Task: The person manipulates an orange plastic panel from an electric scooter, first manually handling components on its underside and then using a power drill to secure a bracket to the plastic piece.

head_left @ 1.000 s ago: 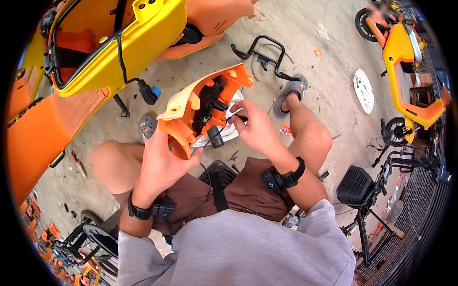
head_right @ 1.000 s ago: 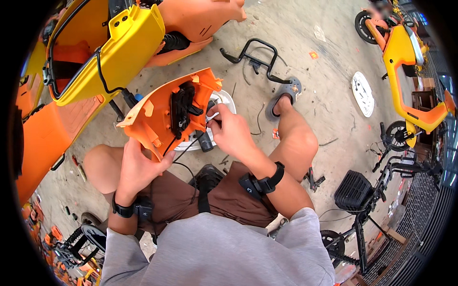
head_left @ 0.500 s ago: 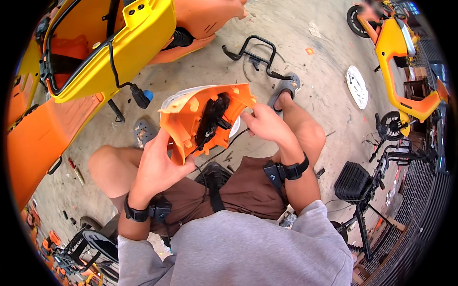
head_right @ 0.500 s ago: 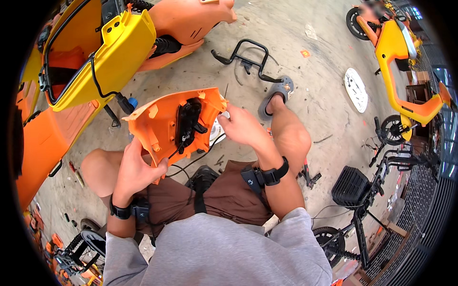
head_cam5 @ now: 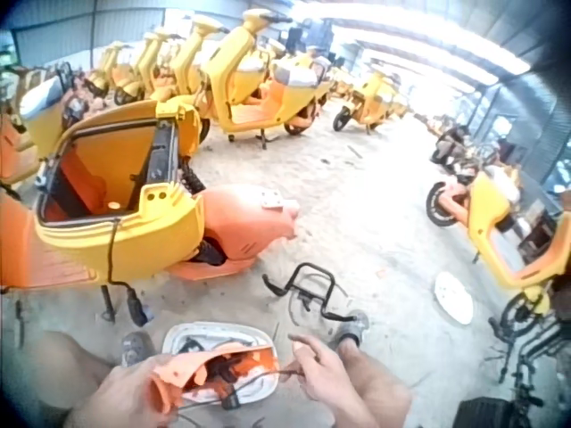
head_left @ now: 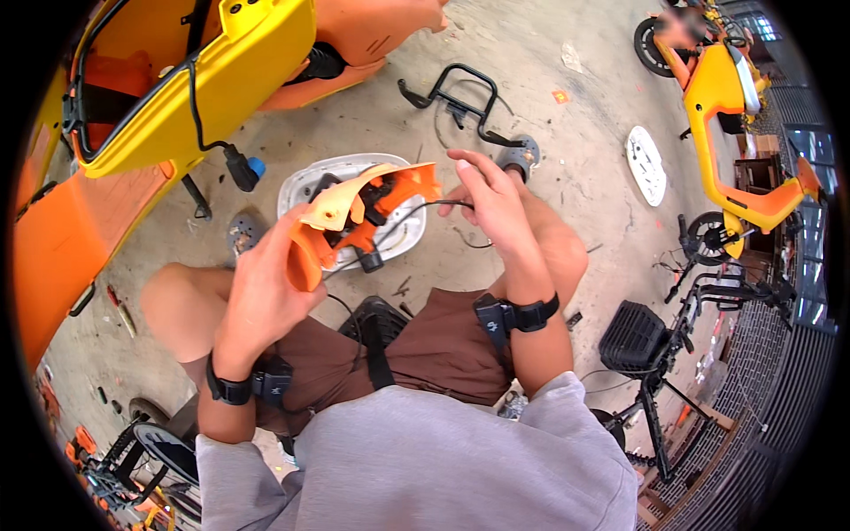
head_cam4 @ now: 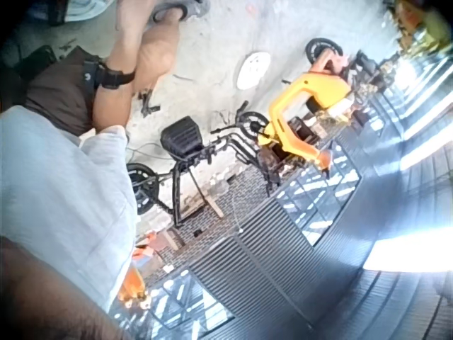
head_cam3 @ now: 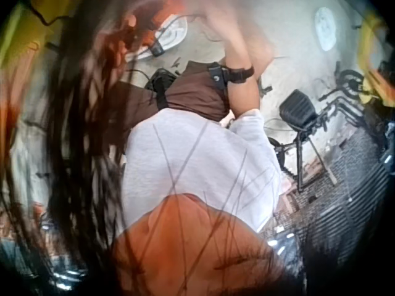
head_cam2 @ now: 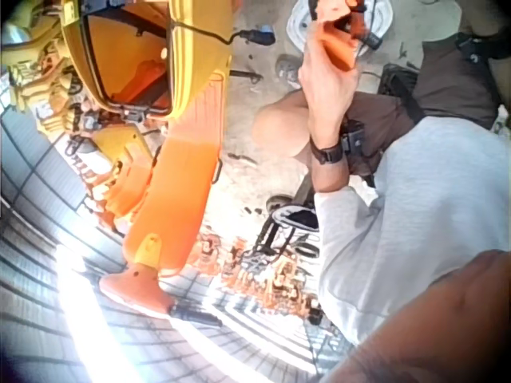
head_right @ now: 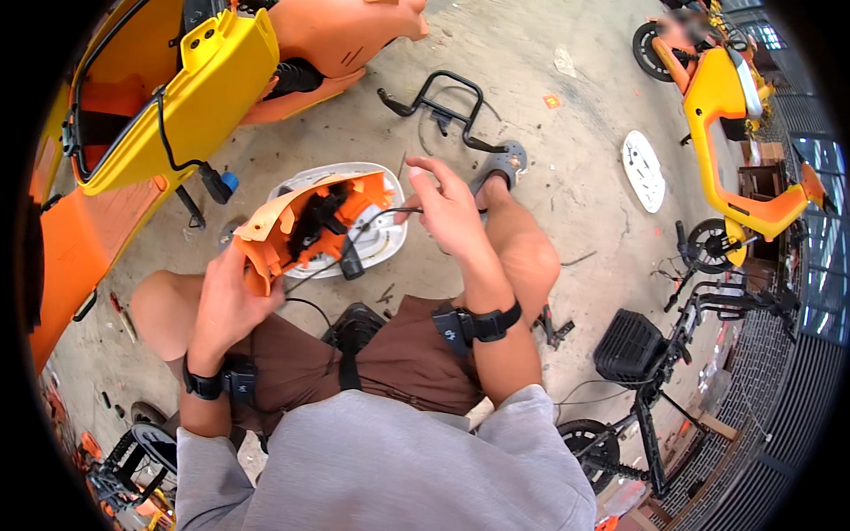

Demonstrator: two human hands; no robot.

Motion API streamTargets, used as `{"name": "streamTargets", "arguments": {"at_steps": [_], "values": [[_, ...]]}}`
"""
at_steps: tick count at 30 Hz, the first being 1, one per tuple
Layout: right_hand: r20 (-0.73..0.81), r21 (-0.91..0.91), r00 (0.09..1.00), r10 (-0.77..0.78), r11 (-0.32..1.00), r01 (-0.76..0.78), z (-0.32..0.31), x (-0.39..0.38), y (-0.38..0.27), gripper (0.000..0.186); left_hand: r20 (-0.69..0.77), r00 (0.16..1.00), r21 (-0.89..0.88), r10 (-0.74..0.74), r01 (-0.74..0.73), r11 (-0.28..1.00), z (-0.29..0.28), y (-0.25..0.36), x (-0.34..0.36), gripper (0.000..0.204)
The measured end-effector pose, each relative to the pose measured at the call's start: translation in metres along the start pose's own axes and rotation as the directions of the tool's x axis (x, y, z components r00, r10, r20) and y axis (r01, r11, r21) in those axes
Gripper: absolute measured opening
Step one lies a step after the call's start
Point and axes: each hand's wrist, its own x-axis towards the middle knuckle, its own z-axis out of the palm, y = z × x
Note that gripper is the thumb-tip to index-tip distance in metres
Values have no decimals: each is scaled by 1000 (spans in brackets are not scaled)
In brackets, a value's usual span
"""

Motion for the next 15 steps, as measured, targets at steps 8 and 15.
{"name": "streamTargets", "arguments": {"at_steps": [8, 15], "values": [[78, -100, 994, -79, 991, 86, 7, -4, 2, 37, 30, 998, 68, -54, 52, 996, 3, -4, 0, 74], [107, -175, 989, -104, 977, 122, 8, -8, 1, 41, 105, 991, 30, -77, 74, 997, -3, -7, -1, 75]]}}
